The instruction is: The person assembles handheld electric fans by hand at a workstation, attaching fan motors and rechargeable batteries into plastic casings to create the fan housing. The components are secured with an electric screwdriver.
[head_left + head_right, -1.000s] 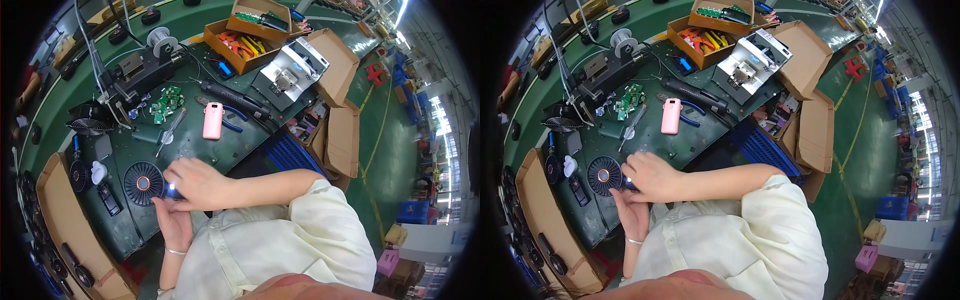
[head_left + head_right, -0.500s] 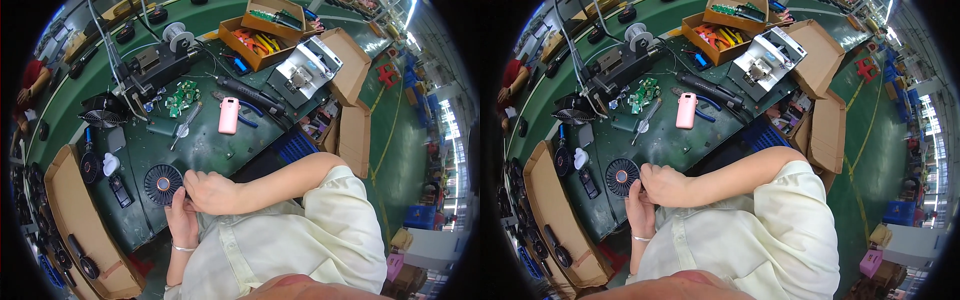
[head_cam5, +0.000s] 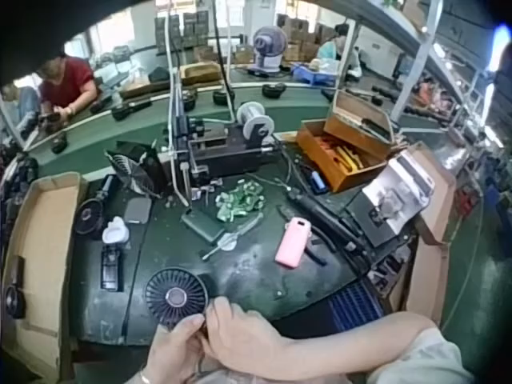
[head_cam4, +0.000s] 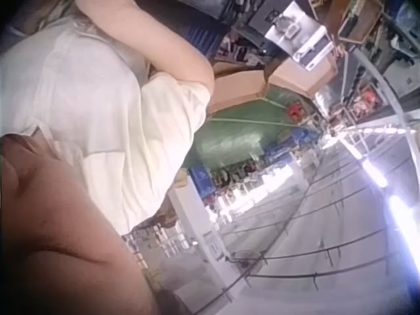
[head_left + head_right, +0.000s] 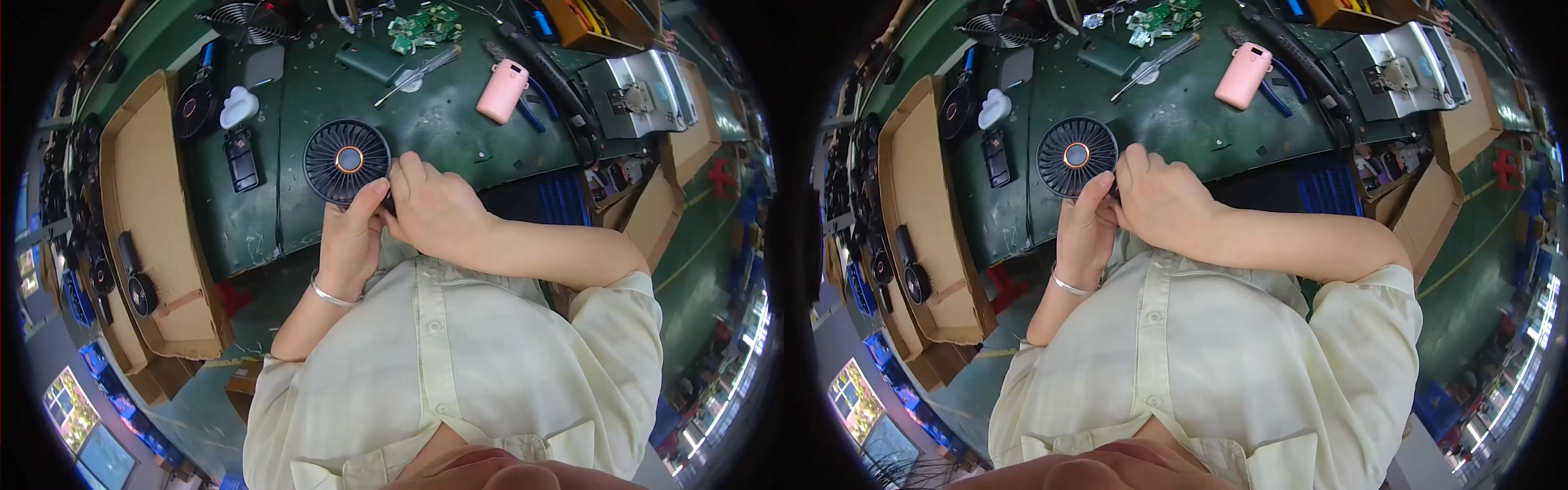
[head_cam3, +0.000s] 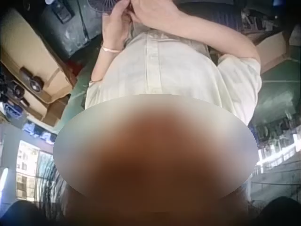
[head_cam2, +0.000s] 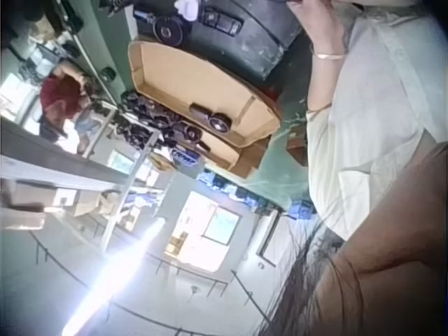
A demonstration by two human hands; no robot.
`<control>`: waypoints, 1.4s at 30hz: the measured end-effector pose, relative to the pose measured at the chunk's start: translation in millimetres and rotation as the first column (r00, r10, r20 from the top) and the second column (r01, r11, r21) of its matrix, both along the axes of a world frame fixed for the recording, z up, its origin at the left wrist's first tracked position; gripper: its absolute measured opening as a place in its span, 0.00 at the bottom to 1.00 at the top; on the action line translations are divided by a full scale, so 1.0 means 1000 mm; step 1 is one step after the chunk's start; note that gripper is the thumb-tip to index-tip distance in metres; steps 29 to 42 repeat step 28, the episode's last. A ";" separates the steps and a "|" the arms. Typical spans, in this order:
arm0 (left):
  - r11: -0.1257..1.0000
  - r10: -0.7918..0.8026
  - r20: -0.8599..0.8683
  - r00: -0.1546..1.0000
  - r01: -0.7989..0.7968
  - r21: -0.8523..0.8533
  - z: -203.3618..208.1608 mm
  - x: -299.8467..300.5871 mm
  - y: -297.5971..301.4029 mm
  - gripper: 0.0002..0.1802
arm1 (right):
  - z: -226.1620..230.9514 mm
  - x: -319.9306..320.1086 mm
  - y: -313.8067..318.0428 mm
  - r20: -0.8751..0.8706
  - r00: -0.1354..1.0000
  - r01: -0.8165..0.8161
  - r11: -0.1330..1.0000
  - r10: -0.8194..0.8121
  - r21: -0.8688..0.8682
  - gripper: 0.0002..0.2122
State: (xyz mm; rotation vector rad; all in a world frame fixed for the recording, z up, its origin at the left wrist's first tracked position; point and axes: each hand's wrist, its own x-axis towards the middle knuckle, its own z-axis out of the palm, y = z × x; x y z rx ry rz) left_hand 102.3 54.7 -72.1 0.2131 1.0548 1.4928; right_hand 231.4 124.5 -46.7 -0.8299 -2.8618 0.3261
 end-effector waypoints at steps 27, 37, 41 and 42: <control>0.957 -0.284 0.190 0.940 0.266 0.115 0.019 -0.008 -0.003 0.21 | -0.001 -0.018 0.034 -0.573 0.576 -0.047 0.676 -0.583 -0.735 0.21; 0.969 -0.231 0.176 0.957 0.209 0.132 0.021 -0.006 -0.002 0.23 | -0.009 -0.017 0.033 -0.671 0.549 -0.027 0.792 -0.498 -0.610 0.21; 0.969 -0.231 0.176 0.957 0.209 0.132 0.021 -0.006 -0.002 0.23 | -0.009 -0.017 0.033 -0.671 0.549 -0.027 0.792 -0.498 -0.610 0.21; 0.969 -0.231 0.176 0.957 0.209 0.132 0.021 -0.006 -0.002 0.23 | -0.009 -0.017 0.033 -0.671 0.549 -0.027 0.792 -0.498 -0.610 0.21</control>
